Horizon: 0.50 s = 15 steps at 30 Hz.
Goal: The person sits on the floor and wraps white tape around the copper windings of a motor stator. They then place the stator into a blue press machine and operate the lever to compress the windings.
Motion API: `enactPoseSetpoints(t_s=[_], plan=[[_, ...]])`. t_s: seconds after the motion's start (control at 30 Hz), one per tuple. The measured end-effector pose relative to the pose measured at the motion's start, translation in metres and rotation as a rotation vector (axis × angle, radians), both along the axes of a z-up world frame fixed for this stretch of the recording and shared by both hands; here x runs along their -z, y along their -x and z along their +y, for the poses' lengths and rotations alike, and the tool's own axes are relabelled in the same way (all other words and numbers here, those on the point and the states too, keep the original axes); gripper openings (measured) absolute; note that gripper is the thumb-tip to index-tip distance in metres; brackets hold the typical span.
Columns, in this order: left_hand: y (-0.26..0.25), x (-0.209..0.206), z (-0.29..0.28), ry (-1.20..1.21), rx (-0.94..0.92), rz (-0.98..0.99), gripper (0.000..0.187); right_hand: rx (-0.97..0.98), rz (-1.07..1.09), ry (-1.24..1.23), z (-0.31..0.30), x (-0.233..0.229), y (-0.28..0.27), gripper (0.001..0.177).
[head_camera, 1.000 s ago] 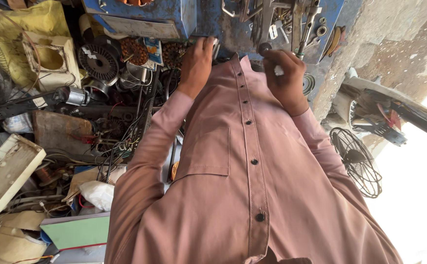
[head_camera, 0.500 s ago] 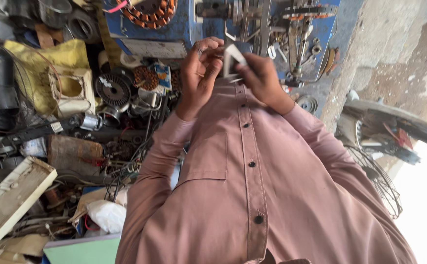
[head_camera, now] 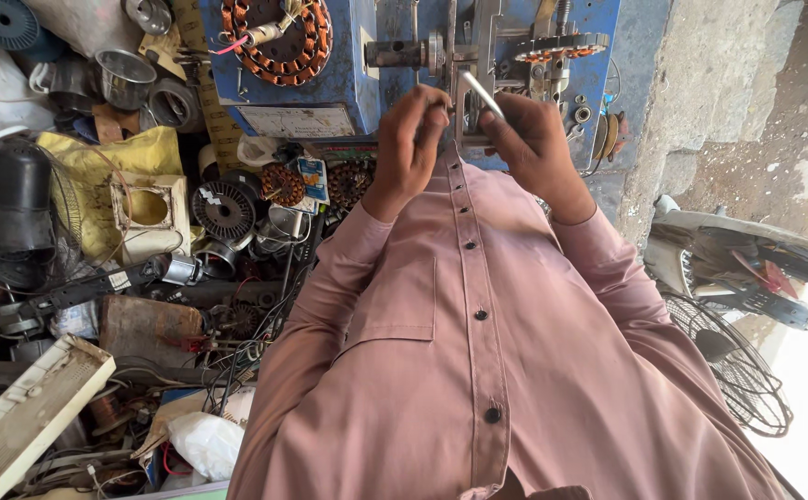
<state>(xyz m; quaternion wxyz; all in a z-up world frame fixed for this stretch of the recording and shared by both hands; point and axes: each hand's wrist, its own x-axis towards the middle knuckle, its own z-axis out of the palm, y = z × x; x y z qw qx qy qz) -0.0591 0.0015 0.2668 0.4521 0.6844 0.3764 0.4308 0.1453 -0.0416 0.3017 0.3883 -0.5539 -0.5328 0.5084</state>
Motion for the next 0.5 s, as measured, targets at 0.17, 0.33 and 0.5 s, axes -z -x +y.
enactPoseSetpoints(t_s=[0.17, 0.33, 0.5], plan=[[-0.017, 0.017, 0.009, 0.446, 0.182, -0.408, 0.02, -0.015, -0.022, -0.028, 0.008, 0.01, -0.01, 0.029], [-0.031, 0.041, 0.052, 0.19, -0.014, -0.21, 0.026, 0.214, 0.361, 0.109, 0.038, 0.056, -0.016, 0.027], [-0.029, 0.086, 0.129, -0.511, -0.335, 0.281, 0.012, 0.324, 0.483, -0.153, 0.069, 0.114, -0.023, 0.04]])
